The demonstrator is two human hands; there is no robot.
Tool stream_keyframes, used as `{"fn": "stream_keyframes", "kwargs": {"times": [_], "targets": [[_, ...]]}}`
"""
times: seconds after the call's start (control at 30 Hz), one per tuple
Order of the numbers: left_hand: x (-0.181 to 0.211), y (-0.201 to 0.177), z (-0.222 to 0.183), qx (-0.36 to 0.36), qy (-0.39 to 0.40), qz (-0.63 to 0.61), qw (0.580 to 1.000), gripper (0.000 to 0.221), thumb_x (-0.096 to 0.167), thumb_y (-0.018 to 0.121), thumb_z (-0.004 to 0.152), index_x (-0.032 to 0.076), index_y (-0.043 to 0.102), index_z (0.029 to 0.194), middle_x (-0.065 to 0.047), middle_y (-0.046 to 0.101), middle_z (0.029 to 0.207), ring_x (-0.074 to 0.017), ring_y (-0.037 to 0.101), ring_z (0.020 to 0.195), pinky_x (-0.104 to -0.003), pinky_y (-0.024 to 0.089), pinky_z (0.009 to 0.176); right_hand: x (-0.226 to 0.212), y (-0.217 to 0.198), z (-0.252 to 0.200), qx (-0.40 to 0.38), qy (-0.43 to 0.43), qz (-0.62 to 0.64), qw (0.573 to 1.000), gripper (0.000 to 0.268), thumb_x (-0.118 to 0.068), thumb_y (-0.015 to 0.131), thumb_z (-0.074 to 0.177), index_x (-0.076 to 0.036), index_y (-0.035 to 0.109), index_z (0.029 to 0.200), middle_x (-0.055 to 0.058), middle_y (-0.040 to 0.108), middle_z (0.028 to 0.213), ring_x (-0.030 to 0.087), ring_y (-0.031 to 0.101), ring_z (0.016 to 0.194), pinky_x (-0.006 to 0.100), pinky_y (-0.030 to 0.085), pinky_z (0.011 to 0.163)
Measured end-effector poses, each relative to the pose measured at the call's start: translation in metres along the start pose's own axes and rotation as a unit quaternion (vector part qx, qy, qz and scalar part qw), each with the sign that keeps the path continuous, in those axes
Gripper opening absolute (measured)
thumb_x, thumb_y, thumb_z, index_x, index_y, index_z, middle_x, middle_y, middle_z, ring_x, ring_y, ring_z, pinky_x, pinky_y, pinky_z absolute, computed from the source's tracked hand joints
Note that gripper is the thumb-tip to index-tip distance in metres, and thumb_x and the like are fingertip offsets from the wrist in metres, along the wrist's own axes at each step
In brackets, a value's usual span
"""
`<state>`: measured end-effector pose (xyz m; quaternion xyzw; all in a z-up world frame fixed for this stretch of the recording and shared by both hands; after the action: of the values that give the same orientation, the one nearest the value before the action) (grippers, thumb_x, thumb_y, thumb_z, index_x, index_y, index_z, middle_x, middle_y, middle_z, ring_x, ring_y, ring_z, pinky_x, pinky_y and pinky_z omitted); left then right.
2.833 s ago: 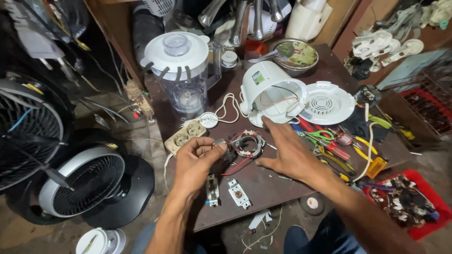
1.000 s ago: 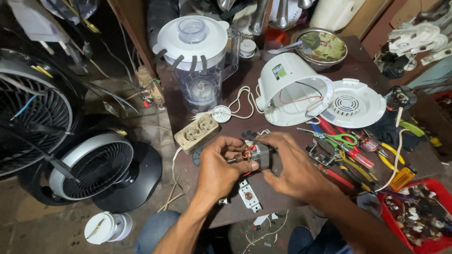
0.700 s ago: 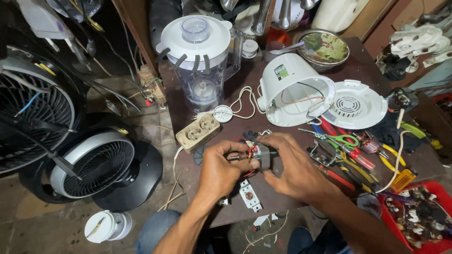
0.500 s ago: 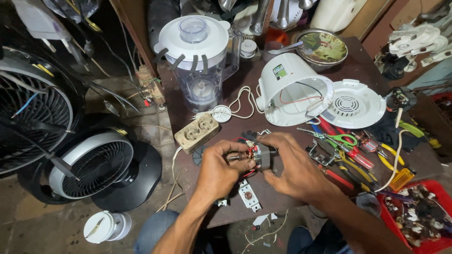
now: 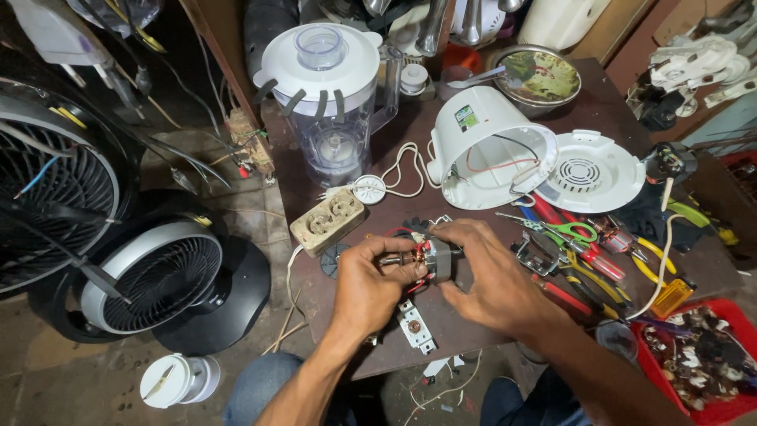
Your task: Disassembling, inspecting, and cleaning components of a small electric motor at a repair bench.
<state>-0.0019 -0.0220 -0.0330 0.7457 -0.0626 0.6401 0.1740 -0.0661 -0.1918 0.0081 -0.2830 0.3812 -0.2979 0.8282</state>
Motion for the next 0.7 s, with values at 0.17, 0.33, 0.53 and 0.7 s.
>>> {"fn": "stream_keyframes", "kwargs": {"times": [0.17, 0.33, 0.53, 0.7], "targets": [[-0.008, 0.002, 0.001, 0.007, 0.000, -0.006, 1.000, 0.039, -0.005, 0.086, 0.070, -0.010, 0.072, 0.105, -0.017, 0.062, 0.096, -0.0234, 0.070, 0.090, -0.030, 0.065, 0.077, 0.004, -0.001, -0.001, -0.004, 0.037, 0.052, 0.998, 0.071, 0.009, 0.078, 0.060, 0.008, 0.054, 0.126, 0.023, 0.065, 0.115, 0.044, 0.060, 0.117, 0.051, 0.053, 0.094], [0.015, 0.003, -0.008, 0.021, 0.030, 0.020, 0.999, 0.037, -0.001, 0.088, 0.069, -0.007, 0.074, 0.103, -0.022, 0.064, 0.098, -0.0335, 0.069, 0.095, -0.032, 0.063, 0.078, 0.006, -0.002, -0.003, -0.005, 0.114, 0.130, 0.985, 0.073, 0.009, 0.080, 0.060, 0.008, 0.052, 0.127, 0.028, 0.064, 0.122, 0.047, 0.058, 0.121, 0.057, 0.048, 0.099], [0.016, 0.003, -0.007, 0.037, 0.097, 0.075, 0.992, 0.033, 0.000, 0.089, 0.067, -0.005, 0.076, 0.098, -0.022, 0.067, 0.090, -0.0351, 0.074, 0.088, -0.038, 0.065, 0.078, 0.010, 0.001, -0.004, -0.002, 0.136, 0.153, 0.979, 0.071, 0.003, 0.085, 0.062, 0.005, 0.052, 0.125, 0.025, 0.066, 0.123, 0.041, 0.061, 0.121, 0.052, 0.048, 0.103], [0.017, 0.004, -0.009, 0.036, 0.096, 0.107, 0.989, 0.032, 0.003, 0.089, 0.066, -0.001, 0.078, 0.096, -0.019, 0.069, 0.089, -0.0343, 0.074, 0.087, -0.038, 0.064, 0.079, 0.012, 0.003, -0.005, 0.010, 0.133, 0.152, 0.979, 0.068, 0.000, 0.086, 0.064, 0.001, 0.054, 0.123, 0.019, 0.066, 0.125, 0.034, 0.062, 0.123, 0.046, 0.047, 0.105]]}}
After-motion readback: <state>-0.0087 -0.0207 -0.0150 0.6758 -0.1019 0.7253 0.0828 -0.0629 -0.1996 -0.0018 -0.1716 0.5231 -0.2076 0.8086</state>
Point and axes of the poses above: each hand's wrist, its own z-axis towards the middle knuckle, its own y-axis out of the palm, x = y × z, the point moved 2 cm from there along z, towards the middle knuckle
